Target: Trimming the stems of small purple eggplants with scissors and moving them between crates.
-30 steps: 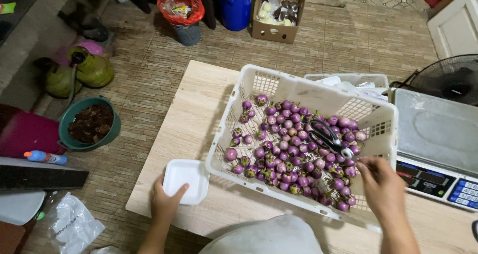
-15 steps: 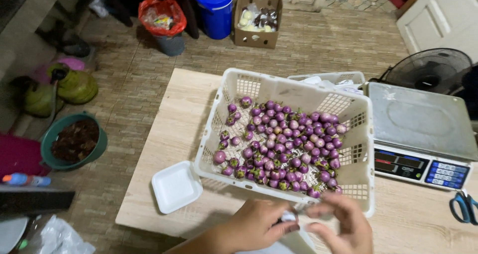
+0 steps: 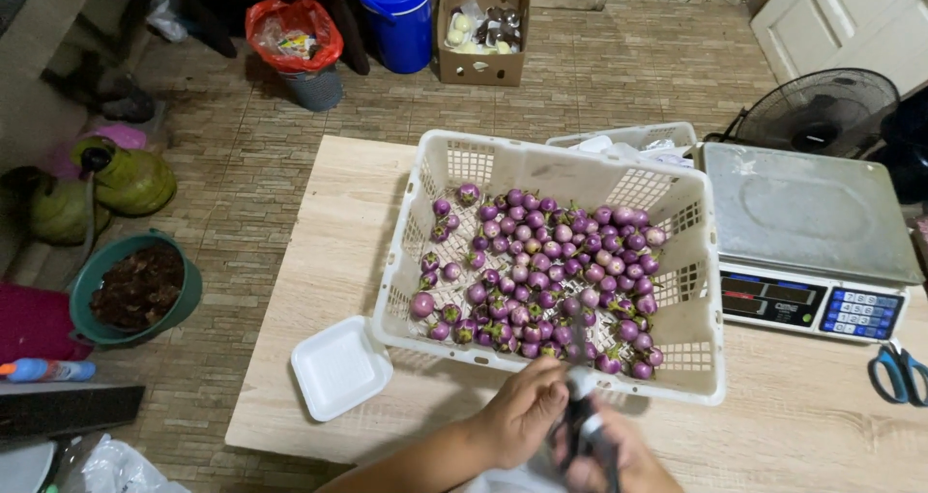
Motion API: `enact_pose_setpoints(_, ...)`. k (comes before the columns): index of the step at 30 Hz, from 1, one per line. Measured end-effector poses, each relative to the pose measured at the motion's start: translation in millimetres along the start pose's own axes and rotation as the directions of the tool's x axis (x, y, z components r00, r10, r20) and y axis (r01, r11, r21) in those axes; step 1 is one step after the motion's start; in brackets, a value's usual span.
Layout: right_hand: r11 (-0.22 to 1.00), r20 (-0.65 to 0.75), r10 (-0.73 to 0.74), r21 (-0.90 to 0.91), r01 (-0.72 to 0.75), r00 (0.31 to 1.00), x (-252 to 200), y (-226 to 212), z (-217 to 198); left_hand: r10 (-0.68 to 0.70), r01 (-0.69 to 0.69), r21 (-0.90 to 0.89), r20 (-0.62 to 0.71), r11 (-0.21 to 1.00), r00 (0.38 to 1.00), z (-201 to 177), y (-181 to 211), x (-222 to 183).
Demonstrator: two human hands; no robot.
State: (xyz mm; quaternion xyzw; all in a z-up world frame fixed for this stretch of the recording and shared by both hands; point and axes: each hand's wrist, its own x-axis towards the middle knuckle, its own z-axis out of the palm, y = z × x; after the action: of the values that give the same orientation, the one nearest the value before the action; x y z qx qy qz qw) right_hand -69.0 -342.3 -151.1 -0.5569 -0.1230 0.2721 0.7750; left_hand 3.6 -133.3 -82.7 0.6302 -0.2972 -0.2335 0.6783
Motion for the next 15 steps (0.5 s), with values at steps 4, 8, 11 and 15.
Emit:
enact_pose_setpoints(4, 0.971, -0.795, 0.137, -0.011, -0.239, 0.591, 1, -46, -15, -0.110, 0.064, 0.766, 0.008, 0.640, 0.994, -13, -26, 18)
enact_pose_setpoints(8, 0.798, -0.910, -0.118, -0.325, -0.507, 0.398, 1, -54, -55, -0.313, 0.252, 0.877, -0.125, 0.409, 0.942, -30, -37, 10)
enact_pose_setpoints(11, 0.360, -0.903, -0.105, -0.424, -0.831, 0.416, -11, -17, -84, -0.245, 0.215, 0.926, -0.141, 0.310, 0.959, -40, -67, -7)
enact_pose_setpoints(15, 0.404, -0.931, -0.068, -0.355, -0.843, 0.359, -18, -17, -65, -0.099, 0.129, 0.928, -0.101, 0.350, 0.990, -37, -79, -25)
